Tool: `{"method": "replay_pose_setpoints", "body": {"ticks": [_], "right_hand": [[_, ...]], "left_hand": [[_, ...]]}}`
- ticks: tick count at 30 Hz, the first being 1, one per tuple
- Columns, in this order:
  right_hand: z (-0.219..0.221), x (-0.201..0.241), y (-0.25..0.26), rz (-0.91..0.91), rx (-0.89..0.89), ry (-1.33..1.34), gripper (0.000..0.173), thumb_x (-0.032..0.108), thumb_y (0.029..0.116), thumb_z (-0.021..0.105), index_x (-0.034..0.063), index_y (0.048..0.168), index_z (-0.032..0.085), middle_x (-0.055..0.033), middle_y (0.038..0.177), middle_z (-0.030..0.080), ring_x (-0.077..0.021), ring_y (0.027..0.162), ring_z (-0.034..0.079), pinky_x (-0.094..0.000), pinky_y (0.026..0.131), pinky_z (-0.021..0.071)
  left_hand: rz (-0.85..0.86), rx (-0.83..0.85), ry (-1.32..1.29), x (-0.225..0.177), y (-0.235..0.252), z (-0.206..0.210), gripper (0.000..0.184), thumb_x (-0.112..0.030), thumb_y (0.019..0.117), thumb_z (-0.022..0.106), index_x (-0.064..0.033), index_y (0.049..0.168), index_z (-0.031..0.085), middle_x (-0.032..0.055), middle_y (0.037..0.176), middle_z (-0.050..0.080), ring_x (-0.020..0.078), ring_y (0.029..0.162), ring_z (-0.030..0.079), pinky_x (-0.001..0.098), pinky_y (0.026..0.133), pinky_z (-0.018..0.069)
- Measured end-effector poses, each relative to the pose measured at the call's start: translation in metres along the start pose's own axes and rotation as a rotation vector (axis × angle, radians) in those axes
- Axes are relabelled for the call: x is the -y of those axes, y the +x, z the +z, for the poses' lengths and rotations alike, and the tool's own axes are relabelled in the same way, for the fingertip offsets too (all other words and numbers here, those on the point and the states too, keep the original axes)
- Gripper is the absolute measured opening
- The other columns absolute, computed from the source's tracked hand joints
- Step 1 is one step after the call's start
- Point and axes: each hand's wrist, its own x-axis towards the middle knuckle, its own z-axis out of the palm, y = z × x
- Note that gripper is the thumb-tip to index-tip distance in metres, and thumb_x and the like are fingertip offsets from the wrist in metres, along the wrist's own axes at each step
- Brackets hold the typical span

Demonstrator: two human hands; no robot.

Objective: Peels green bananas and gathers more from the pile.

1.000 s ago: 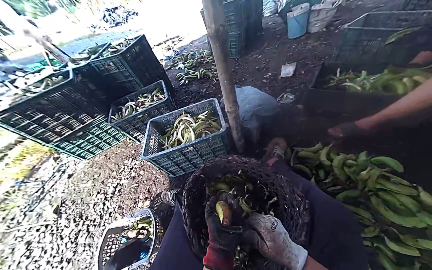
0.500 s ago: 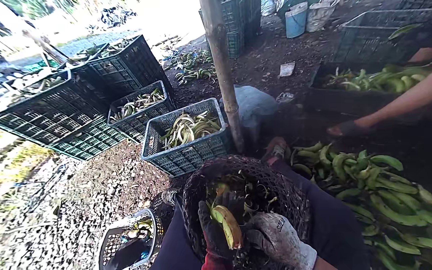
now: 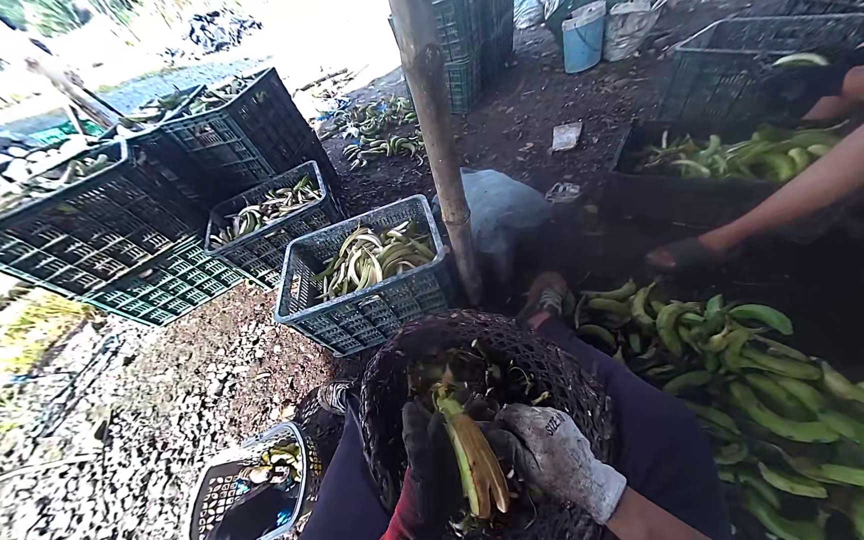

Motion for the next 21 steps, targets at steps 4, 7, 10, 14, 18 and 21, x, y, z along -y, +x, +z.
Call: {"method": "replay_pose_setpoints", "body": {"ticks": [4,7,10,14,18,21], "right_hand": [[-0.003,0.002,0.005,-0.031,0.124,-0.207,0.046,0.042,0.1055,0.046,0.0031,0.112,0.070,-0.0191,0.107,0.073,-0.0384,0.099,0.073,-0.0587,0.081,0.0568],[-0.006,-0.016,0.022,0.136,0.367,-0.145,0.050,0.044,0.1088,0.040,0.0032,0.118,0.066,-0.0212,0.108,0.072,-0.0407,0.103,0.070,-0.0614,0.087,0.0535],[-0.008,-0.068,0.040,0.574,0.533,-0.145,0.060,0.052,0.1102,0.026,0.0068,0.137,0.057,-0.0239,0.129,0.065,-0.0425,0.125,0.061,-0.0655,0.103,0.0445],[0.004,-0.077,0.020,0.612,0.275,0.347,0.057,0.053,0.1075,0.039,0.0056,0.130,0.063,-0.0186,0.119,0.068,-0.0315,0.111,0.065,-0.0556,0.100,0.0485],[0.016,-0.042,0.003,0.606,0.314,0.626,0.063,0.060,0.0990,0.054,0.0012,0.118,0.065,-0.0138,0.101,0.065,-0.0229,0.090,0.062,-0.0468,0.084,0.0506],[0.023,-0.027,-0.002,0.613,0.375,0.823,0.051,0.048,0.0981,0.064,0.0003,0.116,0.068,-0.0111,0.104,0.069,-0.0164,0.094,0.065,-0.0404,0.090,0.0527]], "left_hand": [[-0.247,-0.128,0.377,-0.005,-0.012,0.001,0.051,-0.030,0.0994,0.062,0.0015,0.138,0.050,0.0100,0.106,0.071,0.0147,0.090,0.070,0.0321,0.080,0.0602],[-0.349,-0.106,0.459,-0.007,-0.018,0.005,0.036,-0.016,0.0941,0.066,0.0011,0.125,0.057,0.0062,0.090,0.070,0.0122,0.076,0.068,0.0294,0.070,0.0595],[-0.447,0.101,0.449,-0.002,-0.045,0.009,0.033,-0.009,0.0953,0.062,0.0005,0.126,0.054,0.0001,0.090,0.070,0.0072,0.076,0.067,0.0266,0.071,0.0590],[-0.486,0.082,0.519,0.022,-0.047,-0.015,0.043,-0.014,0.0937,0.066,0.0018,0.131,0.052,0.0051,0.095,0.069,0.0109,0.079,0.067,0.0308,0.074,0.0587],[-0.515,0.081,0.618,0.024,-0.041,-0.008,0.046,-0.017,0.0931,0.068,0.0027,0.131,0.052,0.0058,0.094,0.069,0.0109,0.080,0.068,0.0319,0.077,0.0591],[-0.571,0.135,0.713,0.021,-0.032,-0.005,0.043,-0.017,0.0928,0.069,0.0010,0.129,0.055,0.0057,0.094,0.068,0.0107,0.080,0.066,0.0317,0.077,0.0574]]}}
